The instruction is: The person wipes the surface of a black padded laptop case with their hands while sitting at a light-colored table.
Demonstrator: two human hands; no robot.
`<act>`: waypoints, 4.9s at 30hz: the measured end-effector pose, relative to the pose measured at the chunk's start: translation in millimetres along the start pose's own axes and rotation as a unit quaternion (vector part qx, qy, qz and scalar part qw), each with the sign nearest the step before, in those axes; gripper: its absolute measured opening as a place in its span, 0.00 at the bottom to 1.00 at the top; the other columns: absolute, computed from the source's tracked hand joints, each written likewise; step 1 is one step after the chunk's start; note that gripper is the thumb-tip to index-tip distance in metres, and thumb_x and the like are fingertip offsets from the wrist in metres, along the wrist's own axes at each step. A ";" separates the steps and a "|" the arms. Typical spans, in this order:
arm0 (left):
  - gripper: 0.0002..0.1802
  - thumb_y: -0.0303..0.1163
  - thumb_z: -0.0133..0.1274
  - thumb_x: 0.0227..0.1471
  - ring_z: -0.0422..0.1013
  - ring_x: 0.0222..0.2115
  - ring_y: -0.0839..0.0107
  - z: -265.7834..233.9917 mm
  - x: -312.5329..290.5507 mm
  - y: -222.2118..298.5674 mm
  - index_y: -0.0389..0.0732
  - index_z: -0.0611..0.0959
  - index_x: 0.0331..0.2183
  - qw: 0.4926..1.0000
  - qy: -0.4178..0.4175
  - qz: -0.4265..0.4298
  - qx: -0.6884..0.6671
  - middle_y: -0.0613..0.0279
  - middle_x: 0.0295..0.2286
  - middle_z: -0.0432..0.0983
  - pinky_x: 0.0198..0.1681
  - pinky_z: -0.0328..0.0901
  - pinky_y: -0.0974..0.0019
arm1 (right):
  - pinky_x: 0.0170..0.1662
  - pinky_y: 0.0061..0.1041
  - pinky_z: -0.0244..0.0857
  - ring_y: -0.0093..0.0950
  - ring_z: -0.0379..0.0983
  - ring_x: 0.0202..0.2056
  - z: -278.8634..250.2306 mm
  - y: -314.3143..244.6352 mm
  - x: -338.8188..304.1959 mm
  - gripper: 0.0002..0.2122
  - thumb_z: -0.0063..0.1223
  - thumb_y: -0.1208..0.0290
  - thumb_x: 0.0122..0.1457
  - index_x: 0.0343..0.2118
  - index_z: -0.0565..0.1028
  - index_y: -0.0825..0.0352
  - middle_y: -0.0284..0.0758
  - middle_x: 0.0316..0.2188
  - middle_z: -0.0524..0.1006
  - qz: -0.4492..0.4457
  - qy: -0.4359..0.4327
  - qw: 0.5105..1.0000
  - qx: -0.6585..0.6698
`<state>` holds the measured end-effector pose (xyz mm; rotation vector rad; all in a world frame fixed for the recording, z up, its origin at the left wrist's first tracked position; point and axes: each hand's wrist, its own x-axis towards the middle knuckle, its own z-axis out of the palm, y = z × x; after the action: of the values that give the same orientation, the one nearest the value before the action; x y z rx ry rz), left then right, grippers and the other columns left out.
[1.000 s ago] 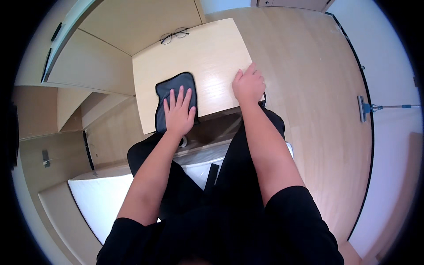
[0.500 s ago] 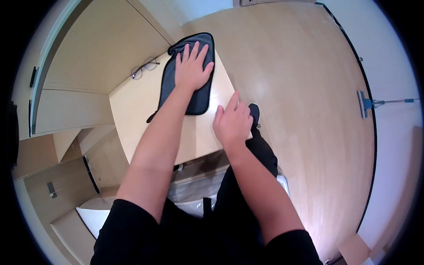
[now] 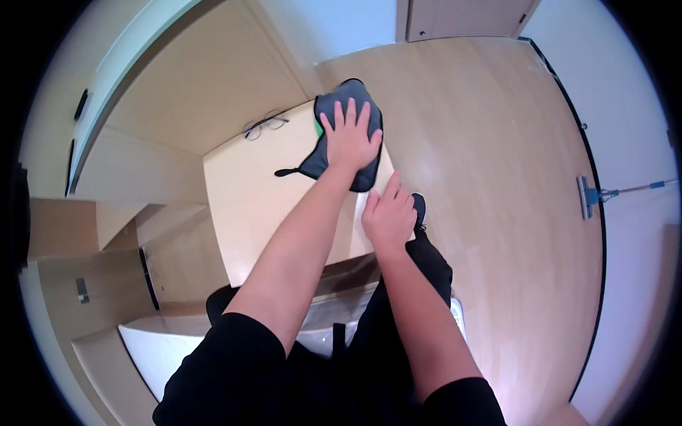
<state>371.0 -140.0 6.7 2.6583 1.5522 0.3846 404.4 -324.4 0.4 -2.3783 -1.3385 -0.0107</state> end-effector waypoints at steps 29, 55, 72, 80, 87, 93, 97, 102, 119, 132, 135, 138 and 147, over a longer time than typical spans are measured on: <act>0.31 0.43 0.54 0.59 0.59 0.66 0.43 -120.7 -355.7 -186.5 0.41 0.75 0.61 0.954 0.161 -0.247 0.047 0.44 0.60 0.70 0.67 0.43 0.21 | 0.65 0.81 0.26 0.67 0.31 0.74 -5.6 -123.9 -130.1 0.32 0.44 0.45 0.67 0.74 0.58 0.40 0.46 0.77 0.46 -0.113 -0.135 0.983 -0.046; 0.23 0.44 0.50 0.64 0.78 0.40 0.38 -112.7 -321.7 -211.5 0.37 0.76 0.52 0.846 0.046 -0.514 -0.132 0.41 0.41 0.82 0.41 0.71 0.41 | 0.67 0.53 0.57 0.41 0.64 0.67 89.4 -125.2 256.6 0.28 0.47 0.43 0.62 0.55 0.82 0.57 0.36 0.64 0.74 -0.144 -0.133 0.975 -0.099; 0.24 0.49 0.48 0.66 0.78 0.42 0.37 -115.0 -320.3 -213.2 0.35 0.77 0.45 0.852 0.040 -0.506 -0.131 0.38 0.40 0.82 0.43 0.71 0.41 | 0.65 0.52 0.60 0.57 0.61 0.66 15.0 11.6 26.5 0.38 0.53 0.49 0.67 0.74 0.54 0.59 0.57 0.68 0.62 -0.061 -0.084 0.990 -0.096; 0.23 0.51 0.49 0.65 0.80 0.36 0.41 -96.7 -326.2 -218.4 0.37 0.75 0.43 0.855 0.046 -0.509 -0.083 0.43 0.37 0.81 0.34 0.73 0.40 | 0.71 0.67 0.37 0.62 0.40 0.74 20.8 -46.9 -43.1 0.39 0.51 0.44 0.66 0.74 0.56 0.63 0.60 0.73 0.49 -0.114 -0.080 0.973 -0.187; 0.23 0.49 0.50 0.64 0.79 0.36 0.41 -108.1 -325.3 -216.5 0.37 0.75 0.45 0.849 0.046 -0.518 -0.096 0.44 0.38 0.80 0.33 0.73 0.40 | 0.69 0.71 0.37 0.61 0.41 0.74 49.6 -169.4 -40.0 0.40 0.50 0.40 0.65 0.74 0.57 0.60 0.61 0.73 0.49 -0.236 -0.107 0.958 -0.120; 0.24 0.49 0.51 0.63 0.79 0.38 0.42 -107.9 -324.2 -214.9 0.38 0.75 0.49 0.850 0.025 -0.517 -0.103 0.44 0.40 0.80 0.36 0.73 0.40 | 0.71 0.69 0.35 0.57 0.41 0.75 90.8 -294.7 -32.8 0.42 0.49 0.40 0.62 0.74 0.57 0.62 0.51 0.75 0.51 -0.328 -0.124 0.935 -0.059; 0.25 0.48 0.51 0.64 0.78 0.40 0.42 -109.0 -321.9 -214.2 0.37 0.75 0.50 0.851 0.036 -0.514 -0.105 0.45 0.42 0.79 0.37 0.73 0.42 | 0.73 0.66 0.33 0.53 0.40 0.76 112.3 -355.4 -27.4 0.43 0.47 0.40 0.63 0.74 0.55 0.65 0.48 0.76 0.51 -0.345 -0.145 0.927 -0.022; 0.25 0.49 0.50 0.64 0.78 0.41 0.42 -107.0 -321.6 -211.4 0.37 0.75 0.50 0.856 0.038 -0.506 -0.099 0.45 0.43 0.79 0.38 0.73 0.42 | 0.75 0.57 0.31 0.47 0.39 0.77 123.9 -377.0 -21.5 0.43 0.46 0.41 0.65 0.74 0.55 0.68 0.44 0.76 0.51 -0.363 -0.152 0.919 0.003; 0.26 0.52 0.48 0.65 0.79 0.42 0.41 -114.2 -322.2 -215.3 0.37 0.76 0.45 0.847 0.028 -0.523 -0.088 0.42 0.42 0.82 0.43 0.73 0.41 | 0.75 0.51 0.40 0.43 0.47 0.75 4.7 -22.3 -8.5 0.41 0.55 0.46 0.62 0.74 0.57 0.63 0.40 0.75 0.56 -0.268 -0.084 0.959 -0.037; 0.27 0.48 0.43 0.69 0.77 0.42 0.32 -105.5 -325.1 -253.7 0.29 0.69 0.48 0.887 -0.053 -0.425 -0.173 0.28 0.40 0.80 0.47 0.71 0.37 | 0.73 0.61 0.38 0.49 0.43 0.76 -12.2 -100.5 -102.9 0.41 0.56 0.41 0.59 0.73 0.61 0.51 0.38 0.76 0.55 -0.447 -0.178 0.877 -0.002; 0.26 0.48 0.44 0.69 0.77 0.41 0.31 -110.3 -322.2 -244.2 0.30 0.69 0.48 0.892 -0.049 -0.417 -0.166 0.28 0.39 0.80 0.45 0.71 0.36 | 0.75 0.60 0.34 0.48 0.41 0.76 8.0 -147.8 -104.1 0.39 0.52 0.40 0.62 0.73 0.61 0.51 0.38 0.76 0.54 -0.475 -0.194 0.858 0.036; 0.25 0.47 0.44 0.69 0.77 0.40 0.31 -109.8 -327.1 -251.8 0.31 0.70 0.46 0.893 -0.044 -0.420 -0.158 0.28 0.37 0.80 0.44 0.71 0.36 | 0.75 0.57 0.35 0.46 0.43 0.76 34.7 -205.3 -89.3 0.37 0.52 0.41 0.62 0.72 0.63 0.52 0.38 0.75 0.55 -0.508 -0.200 0.835 0.068; 0.22 0.46 0.45 0.69 0.77 0.37 0.32 -104.7 -325.8 -251.9 0.33 0.70 0.42 0.885 -0.053 -0.425 -0.184 0.31 0.34 0.80 0.41 0.70 0.35 | 0.71 0.46 0.55 0.44 0.63 0.68 126.9 -313.8 39.0 0.33 0.61 0.54 0.55 0.63 0.72 0.67 0.44 0.65 0.71 -0.612 -0.171 0.735 0.238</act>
<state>-20.8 -304.7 5.5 1.4885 2.1268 0.4011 143.8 -104.8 0.6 -0.7682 -2.4542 0.3557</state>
